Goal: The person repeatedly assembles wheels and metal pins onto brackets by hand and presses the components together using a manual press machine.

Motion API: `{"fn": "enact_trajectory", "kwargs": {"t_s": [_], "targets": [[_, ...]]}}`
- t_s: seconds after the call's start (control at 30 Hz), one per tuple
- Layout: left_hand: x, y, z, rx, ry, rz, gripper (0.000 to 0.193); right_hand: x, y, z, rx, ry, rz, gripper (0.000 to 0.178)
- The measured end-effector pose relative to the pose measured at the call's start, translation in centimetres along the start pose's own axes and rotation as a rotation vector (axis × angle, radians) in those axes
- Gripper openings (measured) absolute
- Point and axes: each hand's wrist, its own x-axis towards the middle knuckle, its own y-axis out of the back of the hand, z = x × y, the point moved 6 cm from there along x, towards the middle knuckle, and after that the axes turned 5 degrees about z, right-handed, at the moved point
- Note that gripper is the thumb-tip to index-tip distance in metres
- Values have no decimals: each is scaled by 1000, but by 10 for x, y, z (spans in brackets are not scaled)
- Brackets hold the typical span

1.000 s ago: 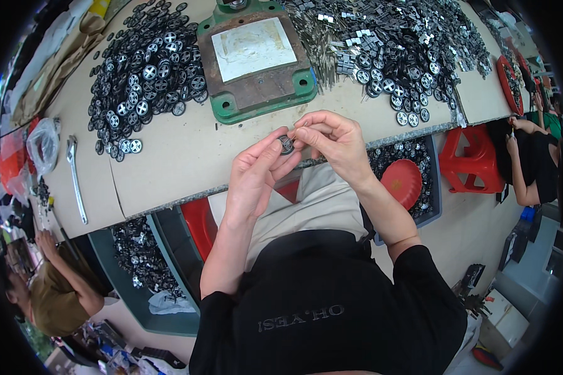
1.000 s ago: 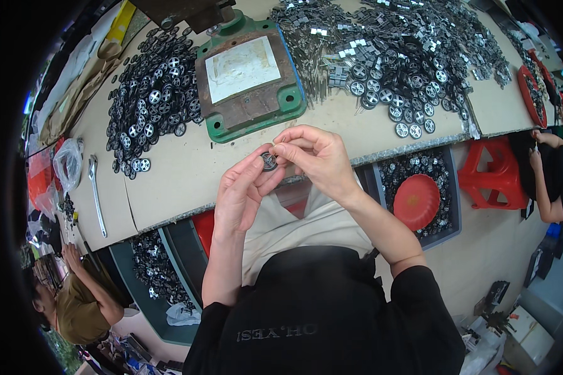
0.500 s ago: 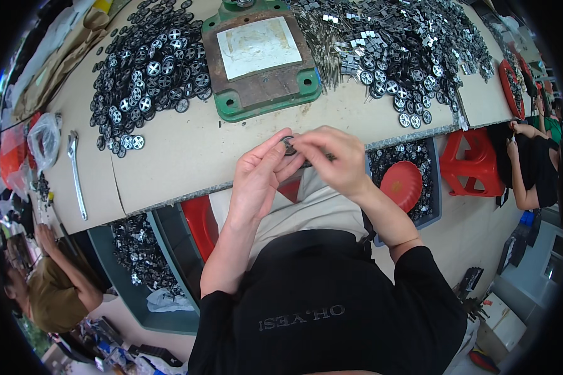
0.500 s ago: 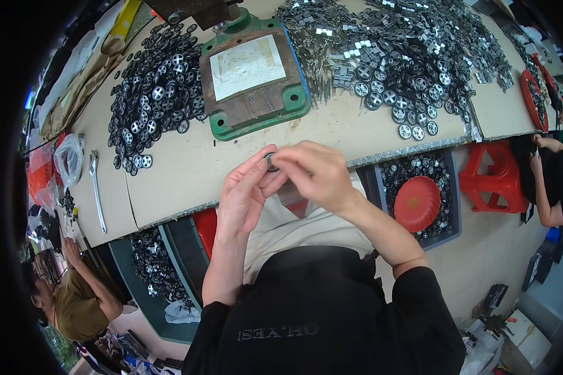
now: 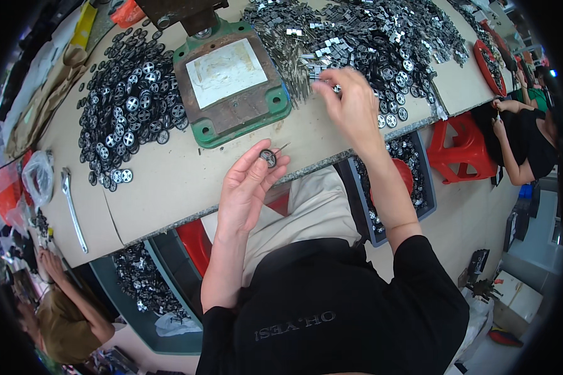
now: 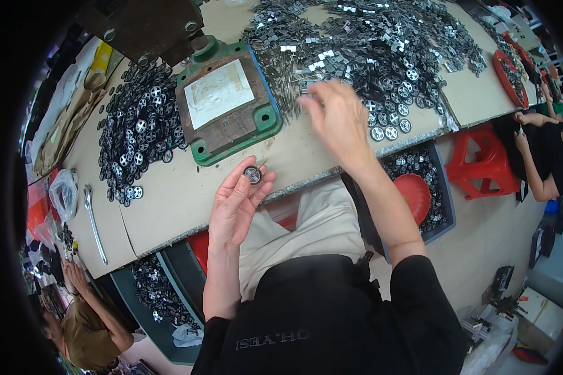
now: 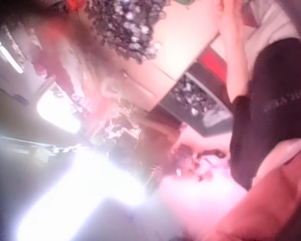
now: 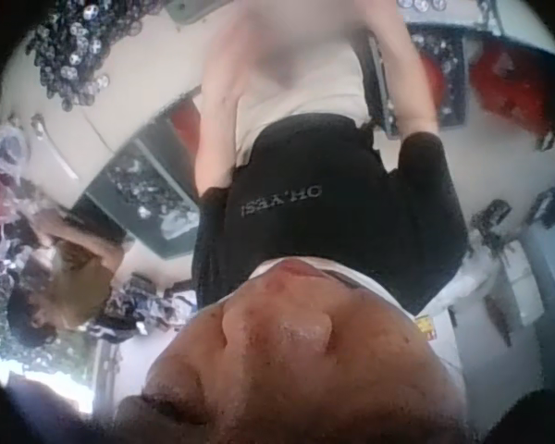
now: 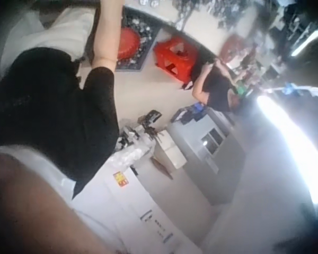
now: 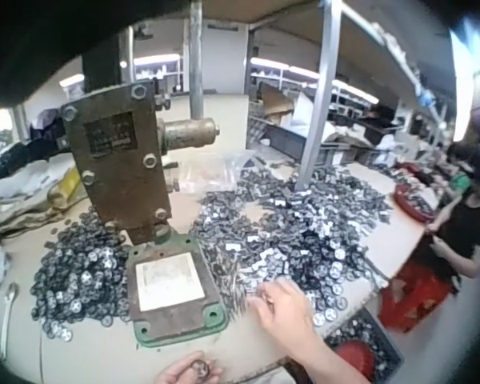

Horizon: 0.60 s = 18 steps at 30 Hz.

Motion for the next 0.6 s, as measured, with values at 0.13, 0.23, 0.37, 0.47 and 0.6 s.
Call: {"fn": "enact_trajectory", "kwargs": {"t_s": [0.13, 0.23, 0.37, 0.47, 0.6], "targets": [[1, 0, -1, 21, -12, -14, 40, 14, 4, 8, -645, 158, 248, 34], [1, 2, 0, -8, -12, -21, 39, 16, -3, 9, -660, 187, 216, 34], [-1, 5, 3, -19, -48, 15, 38, 10, 1, 22, -45, -72, 83, 20], [-3, 6, 6, 9, -107, 45, 36, -14, -4, 11, 538, -247, -108, 13], [-4, 3, 8, 59, -162, 71, 34, -43, -6, 1, 623, -373, -250, 25]]}}
